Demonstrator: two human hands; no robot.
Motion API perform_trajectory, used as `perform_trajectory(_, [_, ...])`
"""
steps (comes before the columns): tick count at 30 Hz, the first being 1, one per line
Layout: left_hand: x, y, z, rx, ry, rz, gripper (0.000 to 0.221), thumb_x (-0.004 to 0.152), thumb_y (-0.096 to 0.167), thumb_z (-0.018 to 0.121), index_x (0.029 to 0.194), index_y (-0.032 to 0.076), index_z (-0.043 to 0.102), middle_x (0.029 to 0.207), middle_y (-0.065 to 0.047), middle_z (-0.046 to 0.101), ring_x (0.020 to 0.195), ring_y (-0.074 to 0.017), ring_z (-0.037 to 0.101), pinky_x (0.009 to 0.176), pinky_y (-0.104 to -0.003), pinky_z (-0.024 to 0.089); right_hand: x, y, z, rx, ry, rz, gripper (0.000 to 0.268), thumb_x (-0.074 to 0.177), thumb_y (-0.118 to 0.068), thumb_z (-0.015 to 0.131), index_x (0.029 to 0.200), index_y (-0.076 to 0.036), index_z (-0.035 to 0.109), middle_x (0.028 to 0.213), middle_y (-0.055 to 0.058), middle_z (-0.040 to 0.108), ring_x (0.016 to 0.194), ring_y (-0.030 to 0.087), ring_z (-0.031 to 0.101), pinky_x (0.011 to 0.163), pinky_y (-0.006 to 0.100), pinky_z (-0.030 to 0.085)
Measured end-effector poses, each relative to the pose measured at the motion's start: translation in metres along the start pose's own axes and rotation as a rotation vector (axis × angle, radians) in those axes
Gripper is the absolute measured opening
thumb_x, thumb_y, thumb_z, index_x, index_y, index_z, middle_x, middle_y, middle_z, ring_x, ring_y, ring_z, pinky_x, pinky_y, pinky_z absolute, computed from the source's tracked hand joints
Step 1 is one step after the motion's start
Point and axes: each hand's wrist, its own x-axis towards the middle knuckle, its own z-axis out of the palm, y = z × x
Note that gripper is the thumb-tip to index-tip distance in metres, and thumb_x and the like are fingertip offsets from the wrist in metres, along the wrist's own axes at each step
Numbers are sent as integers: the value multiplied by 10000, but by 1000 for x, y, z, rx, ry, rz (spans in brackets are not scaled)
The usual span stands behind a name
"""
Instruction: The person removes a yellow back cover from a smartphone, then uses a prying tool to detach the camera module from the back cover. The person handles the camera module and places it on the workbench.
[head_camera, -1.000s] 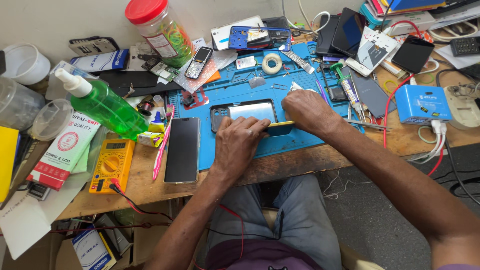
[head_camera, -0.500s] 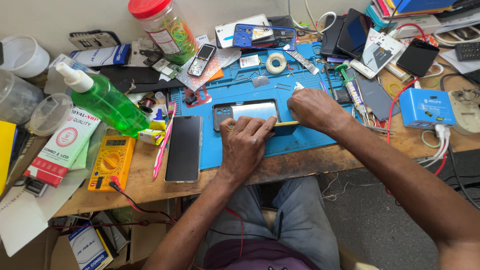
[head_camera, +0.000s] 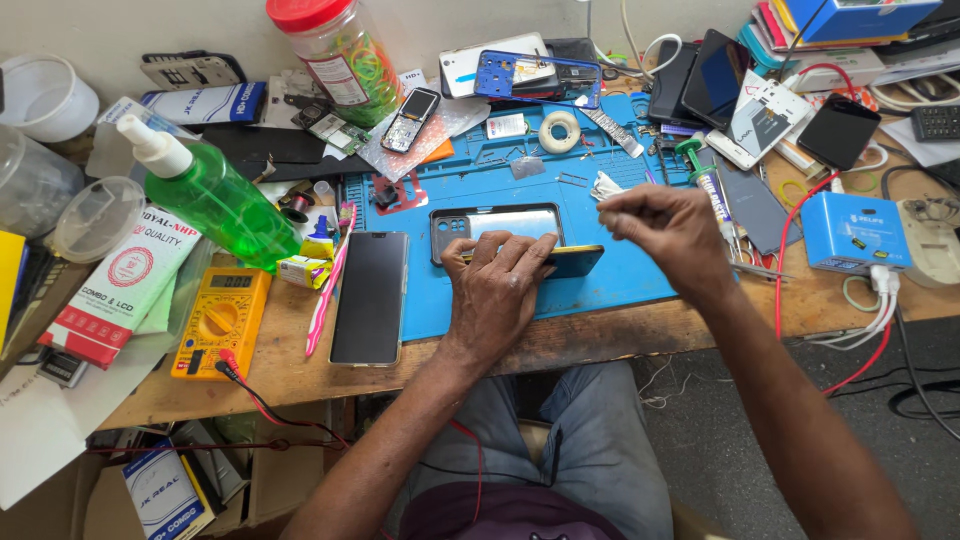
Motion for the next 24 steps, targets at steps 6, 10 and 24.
perform_trajectory(6, [-1, -1, 3, 10, -13, -7, 347, 953, 201, 736, 1297, 162, 711, 1067, 73, 718, 1070, -131, 595, 977, -437, 292, -14, -13, 21, -157, 44, -272, 128, 887, -6, 796, 1010, -42, 787, 980, 93, 785, 910, 138, 746, 813, 270, 595])
perform_trajectory(10, [-1, -1, 3, -5, -13, -12, 351, 951, 214, 740, 1295, 157, 710, 1052, 76, 715, 1059, -127, 598, 968, -439, 288, -13, -21, 21, -197, 28, -310, 137, 877, -2, 794, 1005, -51, 791, 974, 92, 789, 895, 147, 763, 787, 277, 614])
perform_trajectory(24, [1, 0, 1, 3, -21, -19, 345, 955, 212, 732, 1295, 160, 712, 1049, 77, 707, 1058, -120, 600, 961, -439, 285, -8, -31, 17, -376, -48, -395, 165, 861, -38, 803, 1019, -85, 794, 988, 89, 788, 862, 166, 770, 743, 292, 615])
